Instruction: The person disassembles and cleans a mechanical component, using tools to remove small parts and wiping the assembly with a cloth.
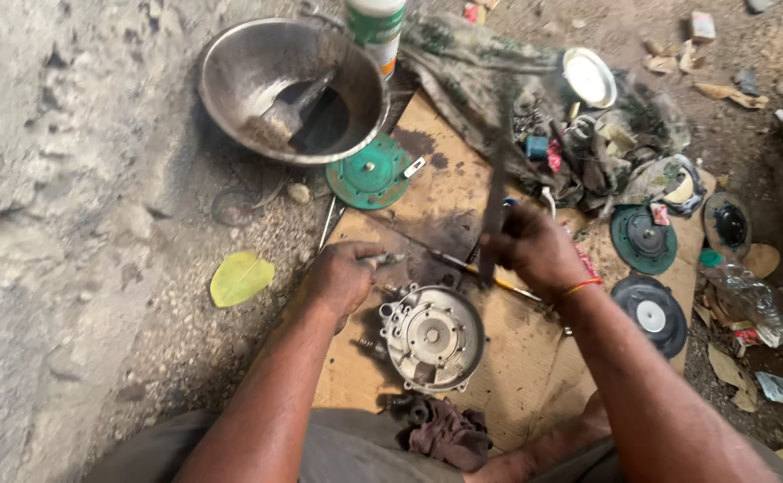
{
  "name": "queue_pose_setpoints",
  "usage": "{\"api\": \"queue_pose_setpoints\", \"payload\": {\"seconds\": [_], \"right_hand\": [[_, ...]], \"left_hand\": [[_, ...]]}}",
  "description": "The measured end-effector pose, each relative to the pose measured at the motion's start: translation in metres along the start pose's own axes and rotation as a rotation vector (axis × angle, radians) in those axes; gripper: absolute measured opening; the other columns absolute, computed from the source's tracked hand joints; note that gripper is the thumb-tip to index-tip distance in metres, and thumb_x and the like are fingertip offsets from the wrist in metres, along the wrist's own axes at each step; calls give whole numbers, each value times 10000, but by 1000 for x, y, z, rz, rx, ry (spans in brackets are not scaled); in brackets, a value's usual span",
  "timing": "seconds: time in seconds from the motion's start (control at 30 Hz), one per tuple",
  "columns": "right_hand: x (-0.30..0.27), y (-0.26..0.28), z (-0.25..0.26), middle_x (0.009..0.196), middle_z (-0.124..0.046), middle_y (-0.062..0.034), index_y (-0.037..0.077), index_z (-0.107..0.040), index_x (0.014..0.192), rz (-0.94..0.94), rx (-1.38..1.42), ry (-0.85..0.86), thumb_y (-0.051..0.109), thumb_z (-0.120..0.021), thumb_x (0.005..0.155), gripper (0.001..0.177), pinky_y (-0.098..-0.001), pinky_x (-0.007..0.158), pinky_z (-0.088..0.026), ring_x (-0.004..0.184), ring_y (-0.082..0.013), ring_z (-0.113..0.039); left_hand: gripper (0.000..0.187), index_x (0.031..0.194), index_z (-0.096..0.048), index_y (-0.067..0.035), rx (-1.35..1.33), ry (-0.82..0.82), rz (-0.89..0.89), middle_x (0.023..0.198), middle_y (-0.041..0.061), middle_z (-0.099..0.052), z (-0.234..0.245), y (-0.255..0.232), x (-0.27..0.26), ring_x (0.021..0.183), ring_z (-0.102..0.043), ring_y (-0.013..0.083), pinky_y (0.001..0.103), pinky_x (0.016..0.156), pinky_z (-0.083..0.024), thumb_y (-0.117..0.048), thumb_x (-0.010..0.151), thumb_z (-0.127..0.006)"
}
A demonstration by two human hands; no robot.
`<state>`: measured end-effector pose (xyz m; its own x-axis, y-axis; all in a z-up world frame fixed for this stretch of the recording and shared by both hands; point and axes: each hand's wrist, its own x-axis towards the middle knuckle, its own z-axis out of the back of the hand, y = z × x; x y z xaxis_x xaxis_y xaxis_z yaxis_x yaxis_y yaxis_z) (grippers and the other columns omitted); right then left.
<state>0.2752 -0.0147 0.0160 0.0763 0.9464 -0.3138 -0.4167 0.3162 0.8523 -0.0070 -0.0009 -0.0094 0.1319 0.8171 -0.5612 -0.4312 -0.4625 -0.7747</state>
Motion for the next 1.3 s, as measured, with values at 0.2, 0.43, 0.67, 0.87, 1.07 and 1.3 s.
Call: {"api": "queue_pose_setpoints", "payload": {"seconds": [0.2,0.43,0.67,0.87,1.07,1.3], "right_hand": [[-13,22,-53,971,-728,-54,21,-692,1001,457,78,-21,9,-787,840,187,-287,810,-596,904,-142,-704],[-17,12,-79,949,-793,-54,62,-783,1044,384,-114,-26,68,-794,888,156,-278,743,-595,822,-125,-723],[-3,13,-89,976,-774,-63,59,-771,1031,467,-34,44,54,-779,882,150,-284,761,-615,864,-123,-734],[2,22,-81,898,-779,-62,79,-782,1017,550,-259,73,93,-800,870,149,-296,724,-605,801,-150,-751],[8,29,-78,895,-780,-85,81,-787,1013,812,-435,-28,104,-807,850,166,-326,716,-579,785,-194,-742],[12,37,-70,854,-766,-63,78,-779,973,428,-166,68,89,-789,849,125,-295,676,-578,754,-134,-710]], "left_hand": [[383,1270,-721,-92,-96,5,80,1047,143,-802,1,15,16,672,-614,166,312,559,-496,-29,930,-557],[347,1283,-698,-126,177,44,93,1138,134,-766,15,-18,-9,857,-757,185,314,750,-608,-87,965,-565],[330,1298,-666,-117,317,20,29,1233,113,-705,12,-19,-6,1008,-724,202,348,862,-583,-139,979,-587],[281,1240,-674,-100,266,-16,28,1167,123,-734,12,-16,-3,1027,-738,218,349,890,-594,-148,968,-617],[219,1156,-702,-102,268,-25,10,1133,112,-751,11,-17,-6,1016,-741,207,360,881,-599,-187,964,-643],[192,1084,-744,-108,335,-83,-141,1097,119,-762,12,-8,2,1015,-738,242,377,897,-578,-196,917,-707]]}}
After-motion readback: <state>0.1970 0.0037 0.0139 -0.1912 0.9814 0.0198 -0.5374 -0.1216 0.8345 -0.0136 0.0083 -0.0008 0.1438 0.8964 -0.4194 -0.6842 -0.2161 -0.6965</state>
